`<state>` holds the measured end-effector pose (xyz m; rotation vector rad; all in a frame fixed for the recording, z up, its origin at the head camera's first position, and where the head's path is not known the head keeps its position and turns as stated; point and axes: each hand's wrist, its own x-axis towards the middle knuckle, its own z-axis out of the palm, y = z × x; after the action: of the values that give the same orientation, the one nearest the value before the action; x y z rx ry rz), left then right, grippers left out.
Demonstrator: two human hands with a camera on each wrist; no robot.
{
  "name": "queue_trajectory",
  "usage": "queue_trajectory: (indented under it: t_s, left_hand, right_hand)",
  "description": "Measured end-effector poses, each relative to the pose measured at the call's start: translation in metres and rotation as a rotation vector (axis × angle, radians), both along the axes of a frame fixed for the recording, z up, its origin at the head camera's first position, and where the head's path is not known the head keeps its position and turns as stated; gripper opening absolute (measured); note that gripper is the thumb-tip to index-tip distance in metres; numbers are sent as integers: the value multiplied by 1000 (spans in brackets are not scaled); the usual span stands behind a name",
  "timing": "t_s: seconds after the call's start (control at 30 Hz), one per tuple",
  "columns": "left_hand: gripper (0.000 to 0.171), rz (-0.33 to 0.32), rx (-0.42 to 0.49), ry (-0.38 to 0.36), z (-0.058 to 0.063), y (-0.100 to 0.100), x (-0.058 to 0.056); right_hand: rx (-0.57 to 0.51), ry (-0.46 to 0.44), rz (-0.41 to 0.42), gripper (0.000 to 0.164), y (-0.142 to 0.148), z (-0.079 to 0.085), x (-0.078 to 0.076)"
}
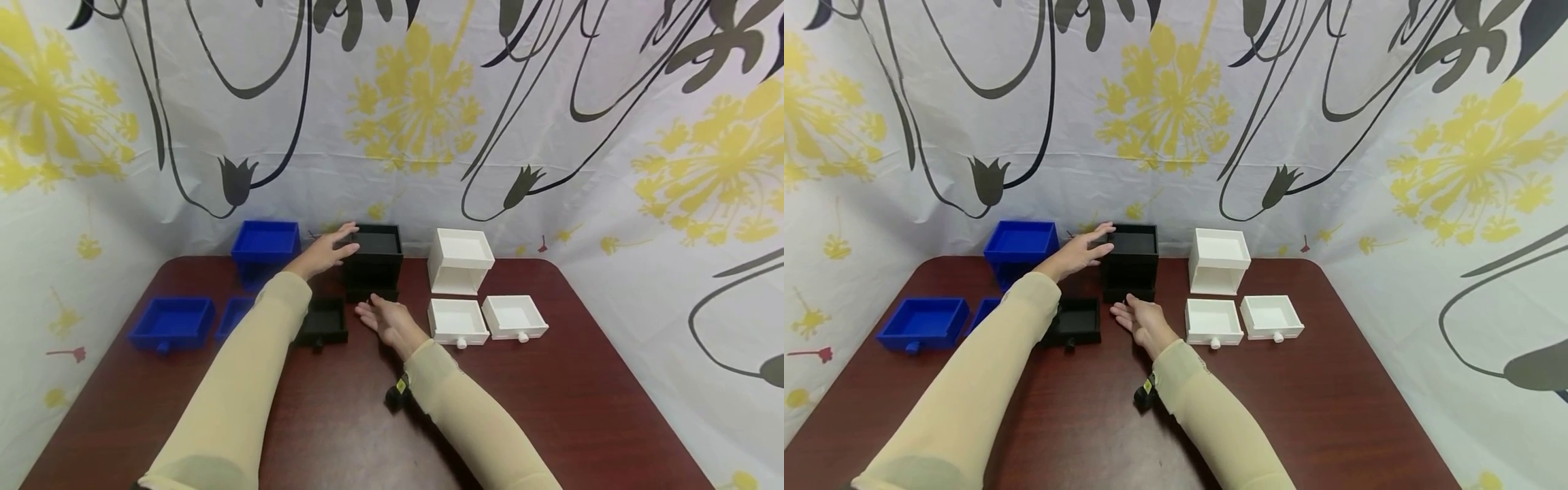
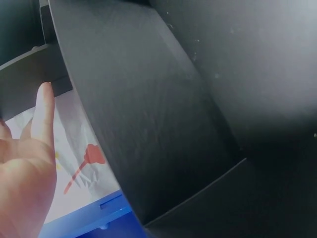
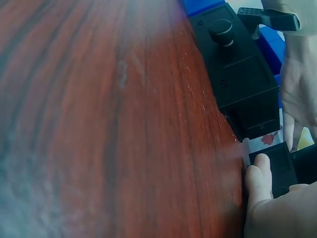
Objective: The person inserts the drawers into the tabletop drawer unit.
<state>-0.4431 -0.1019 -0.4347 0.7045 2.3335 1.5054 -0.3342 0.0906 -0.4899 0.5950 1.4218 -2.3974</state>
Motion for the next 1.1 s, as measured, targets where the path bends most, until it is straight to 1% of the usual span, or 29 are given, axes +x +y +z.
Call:
queue_trajectory:
  t_s: [0.1,0.27,0.4,0.6,0.8,1.1]
  left_hand:
    - [70,-5,-1,0,-1,3,-2]
    - [71,11,9,-21,-6,2,-1]
    - [70,15,23,-33,-4,3,1]
    - [67,9,32,-24,-3,3,1]
    - [67,15,44,-28,-3,2,2]
    - [68,18,46,-28,-4,4,3]
  right_hand:
    - [-2,1,-5,41,2,2,1]
    - [2,-6,-6,42,1,0,0]
    - [0,-7,-7,42,2,-2,-3]
    - [-14,1,-14,44,2,-3,-6]
    - [-16,8,-10,43,2,-2,-6]
    - [-44,-11,-19,41,4,-2,-5]
